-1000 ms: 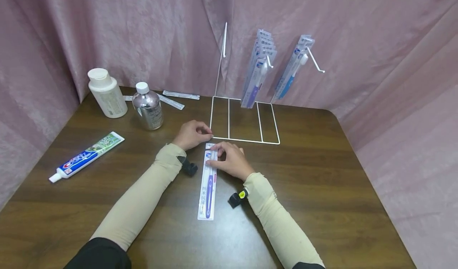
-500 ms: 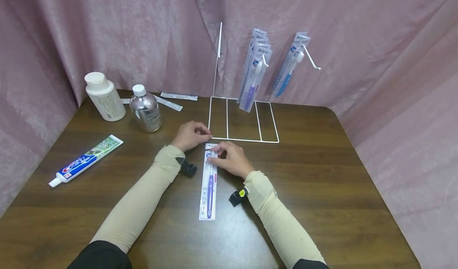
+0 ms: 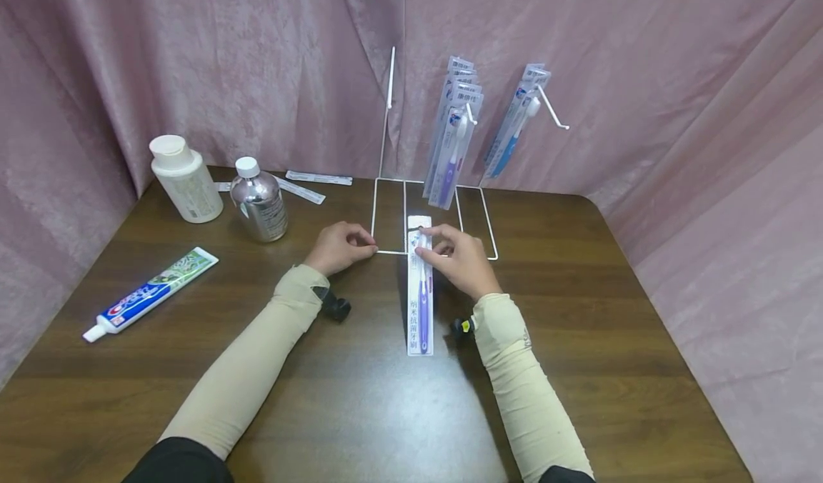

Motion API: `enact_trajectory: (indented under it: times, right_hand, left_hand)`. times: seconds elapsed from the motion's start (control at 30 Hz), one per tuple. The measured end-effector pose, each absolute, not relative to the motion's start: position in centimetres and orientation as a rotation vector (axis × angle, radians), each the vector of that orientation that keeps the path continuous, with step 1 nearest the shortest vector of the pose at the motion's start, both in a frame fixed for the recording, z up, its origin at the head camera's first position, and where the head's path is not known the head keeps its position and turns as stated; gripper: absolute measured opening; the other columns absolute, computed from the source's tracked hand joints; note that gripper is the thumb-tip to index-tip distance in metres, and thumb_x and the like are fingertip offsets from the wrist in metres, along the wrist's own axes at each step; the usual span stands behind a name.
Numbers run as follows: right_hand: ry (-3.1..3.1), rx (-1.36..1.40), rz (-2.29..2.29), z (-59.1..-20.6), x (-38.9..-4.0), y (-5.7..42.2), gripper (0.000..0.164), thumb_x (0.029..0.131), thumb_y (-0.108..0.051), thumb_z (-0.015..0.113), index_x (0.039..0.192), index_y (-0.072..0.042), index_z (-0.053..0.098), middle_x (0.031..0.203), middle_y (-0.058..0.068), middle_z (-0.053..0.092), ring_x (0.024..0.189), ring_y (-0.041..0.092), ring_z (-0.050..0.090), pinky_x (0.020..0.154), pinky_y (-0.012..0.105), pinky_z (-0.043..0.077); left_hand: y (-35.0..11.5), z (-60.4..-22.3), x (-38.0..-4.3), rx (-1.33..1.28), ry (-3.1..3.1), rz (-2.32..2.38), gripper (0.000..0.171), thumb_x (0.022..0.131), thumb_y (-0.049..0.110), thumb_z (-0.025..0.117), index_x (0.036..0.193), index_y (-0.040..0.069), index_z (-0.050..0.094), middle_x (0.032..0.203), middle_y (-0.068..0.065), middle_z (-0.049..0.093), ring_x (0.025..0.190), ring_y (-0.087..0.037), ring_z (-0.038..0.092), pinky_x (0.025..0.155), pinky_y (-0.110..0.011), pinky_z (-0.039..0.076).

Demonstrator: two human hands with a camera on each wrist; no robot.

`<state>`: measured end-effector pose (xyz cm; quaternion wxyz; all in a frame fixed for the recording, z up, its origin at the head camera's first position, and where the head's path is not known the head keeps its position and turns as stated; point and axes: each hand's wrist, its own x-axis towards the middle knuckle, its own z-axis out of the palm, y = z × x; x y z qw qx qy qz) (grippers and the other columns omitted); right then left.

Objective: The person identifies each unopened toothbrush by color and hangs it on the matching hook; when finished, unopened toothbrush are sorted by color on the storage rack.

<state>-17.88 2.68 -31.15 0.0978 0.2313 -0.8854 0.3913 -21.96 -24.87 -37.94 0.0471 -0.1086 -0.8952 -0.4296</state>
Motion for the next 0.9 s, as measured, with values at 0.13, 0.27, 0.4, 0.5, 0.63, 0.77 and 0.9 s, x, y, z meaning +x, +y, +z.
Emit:
enact_trajectory:
  times: [0.13, 0.27, 0.4, 0.5, 0.63, 0.77, 0.9]
  right_hand:
    - [-2.351, 0.653, 0.987, -28.1, -17.6, 3.8, 0.035, 0.091, -0.025, 0.085, 0.124, -0.014, 0.077, 0.077, 0.003, 0.075, 0.062, 0.017, 0.061, 0.059, 0.03, 0.046]
    - [-2.046, 0.607, 0.907, -25.1, -16.7, 4.1, 0.038, 0.09, -0.02, 0.086, 0.126, -0.012, 0.078, 0.078, 0.007, 0.074, 0.058, 0.018, 0.051, 0.058, 0.025, 0.038]
    - [-1.821, 0.562, 0.936, -22.8, -15.8, 3.9, 0.038, 0.089, -0.013, 0.087, 0.125, -0.01, 0.077, 0.083, 0.009, 0.077, 0.058, 0.017, 0.044, 0.06, 0.021, 0.034]
    - [-1.731, 0.515, 0.969, -21.8, -15.8, 3.4, 0.036, 0.091, -0.014, 0.085, 0.125, -0.011, 0.077, 0.089, 0.009, 0.079, 0.062, 0.015, 0.048, 0.06, 0.017, 0.037]
    - [-1.692, 0.452, 1.042, -21.2, -16.5, 2.5, 0.035, 0.092, -0.018, 0.084, 0.126, -0.014, 0.077, 0.094, 0.009, 0.08, 0.068, 0.015, 0.056, 0.06, 0.015, 0.043]
    - [-1.7, 0.395, 1.07, -21.5, -17.7, 1.8, 0.035, 0.092, -0.023, 0.085, 0.125, -0.017, 0.078, 0.094, 0.01, 0.079, 0.065, 0.015, 0.053, 0.06, 0.017, 0.041]
    - [-1.753, 0.37, 1.061, -22.0, -19.0, 1.1, 0.034, 0.093, -0.027, 0.084, 0.126, -0.018, 0.078, 0.097, 0.009, 0.08, 0.061, 0.022, 0.052, 0.059, 0.017, 0.038]
  left_hand:
    - [-24.9, -37.8, -21.8, -0.345, -2.723, -1.3, 0.016, 0.085, 0.03, 0.085, 0.096, 0.018, 0.081, 0.084, -0.001, 0.059, 0.083, -0.021, 0.054, 0.077, -0.037, 0.042]
    - [-24.9, -37.7, -21.7, -0.344, -2.729, -1.3, 0.017, 0.086, 0.03, 0.084, 0.097, 0.018, 0.081, 0.085, -0.001, 0.06, 0.084, -0.021, 0.055, 0.078, -0.037, 0.042]
    - [-24.9, -37.6, -21.7, -0.348, -2.728, -1.31, 0.017, 0.086, 0.028, 0.085, 0.098, 0.017, 0.081, 0.085, -0.002, 0.06, 0.084, -0.021, 0.055, 0.079, -0.038, 0.042]
    - [-25.3, -37.6, -21.8, -0.346, -2.722, -1.306, 0.016, 0.085, 0.028, 0.085, 0.097, 0.017, 0.081, 0.084, -0.002, 0.06, 0.084, -0.021, 0.055, 0.078, -0.038, 0.042]
    - [-25.4, -38.0, -22.0, -0.355, -2.71, -1.299, 0.016, 0.085, 0.029, 0.086, 0.096, 0.018, 0.081, 0.083, -0.001, 0.061, 0.083, -0.02, 0.055, 0.077, -0.037, 0.042]
    - [-25.0, -38.2, -22.0, -0.361, -2.7, -1.317, 0.014, 0.085, 0.027, 0.086, 0.095, 0.018, 0.081, 0.083, 0.0, 0.062, 0.083, -0.02, 0.055, 0.077, -0.037, 0.042]
    - [-24.9, -37.8, -21.7, -0.344, -2.708, -1.324, 0.015, 0.085, 0.026, 0.086, 0.096, 0.017, 0.081, 0.083, 0.0, 0.061, 0.083, -0.02, 0.055, 0.077, -0.037, 0.042]
